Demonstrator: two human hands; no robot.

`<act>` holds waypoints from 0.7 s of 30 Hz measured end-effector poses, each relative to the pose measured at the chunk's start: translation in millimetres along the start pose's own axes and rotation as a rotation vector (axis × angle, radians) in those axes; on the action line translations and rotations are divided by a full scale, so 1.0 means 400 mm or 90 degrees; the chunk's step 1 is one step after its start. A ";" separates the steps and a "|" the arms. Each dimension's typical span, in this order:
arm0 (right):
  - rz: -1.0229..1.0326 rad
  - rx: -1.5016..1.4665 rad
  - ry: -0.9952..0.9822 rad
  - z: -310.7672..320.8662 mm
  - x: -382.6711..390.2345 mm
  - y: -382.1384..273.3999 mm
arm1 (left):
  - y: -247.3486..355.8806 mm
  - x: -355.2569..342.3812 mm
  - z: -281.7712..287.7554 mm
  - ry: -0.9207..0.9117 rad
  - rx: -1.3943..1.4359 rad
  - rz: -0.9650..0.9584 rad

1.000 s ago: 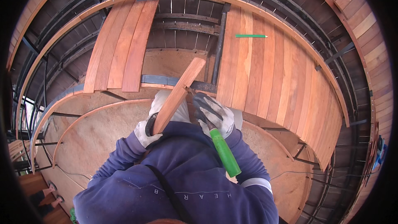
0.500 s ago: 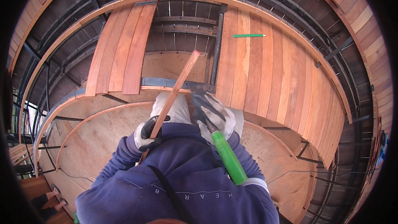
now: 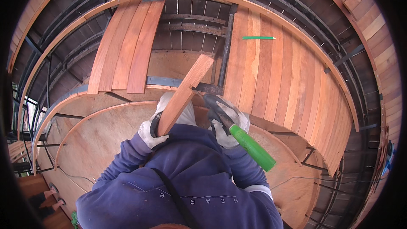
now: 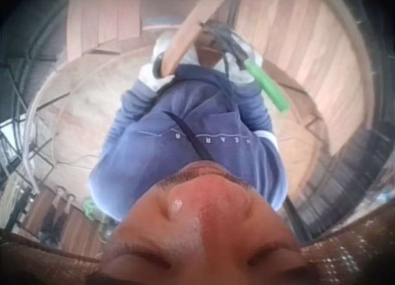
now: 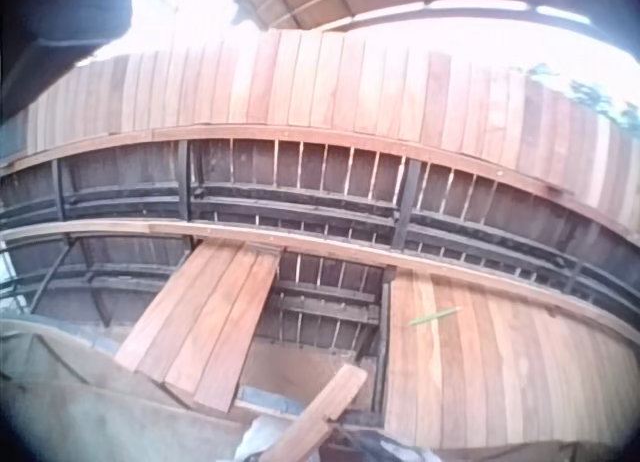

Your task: The person installs wooden panels onto a curved metal framework. They use a hammer to tap the panels into place and a green tool to adjust the fit. The person works methodically along the curve, ensuring each panel is securely attached.

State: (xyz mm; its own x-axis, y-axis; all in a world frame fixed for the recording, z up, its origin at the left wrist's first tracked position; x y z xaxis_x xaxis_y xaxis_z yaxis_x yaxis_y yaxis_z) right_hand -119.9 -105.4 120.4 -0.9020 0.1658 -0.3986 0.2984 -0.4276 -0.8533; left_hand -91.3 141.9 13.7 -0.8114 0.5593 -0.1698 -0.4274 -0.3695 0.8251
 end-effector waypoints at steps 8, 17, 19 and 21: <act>0.025 0.017 0.029 0.002 -0.034 -0.097 | -0.016 0.000 -0.027 -0.053 0.088 -0.025; -0.117 -0.006 -0.008 -0.067 -0.023 0.058 | 0.002 -0.008 -0.037 -0.106 0.083 0.050; -0.092 -0.018 -0.010 -0.062 -0.037 0.070 | 0.004 -0.010 -0.035 -0.102 0.073 0.036; -0.089 -0.029 -0.034 -0.064 -0.039 0.078 | 0.008 -0.013 -0.032 -0.097 0.072 0.019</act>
State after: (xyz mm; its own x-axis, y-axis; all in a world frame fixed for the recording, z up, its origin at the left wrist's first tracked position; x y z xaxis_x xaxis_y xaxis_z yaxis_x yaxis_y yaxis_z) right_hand -88.7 -98.6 91.3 -0.9507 0.1733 -0.2571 0.1812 -0.3621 -0.9144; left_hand -93.6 128.2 10.1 -0.7495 0.6586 -0.0669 -0.3485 -0.3066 0.8857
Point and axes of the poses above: each hand's wrist, its own x-axis away from the middle knuckle, its own z-axis out of the back of the hand, y = z × x, the point moved 10 cm from there along -x, towards the middle knuckle, and after that the axes turned 13 degrees about -z, right-handed, at the moved point
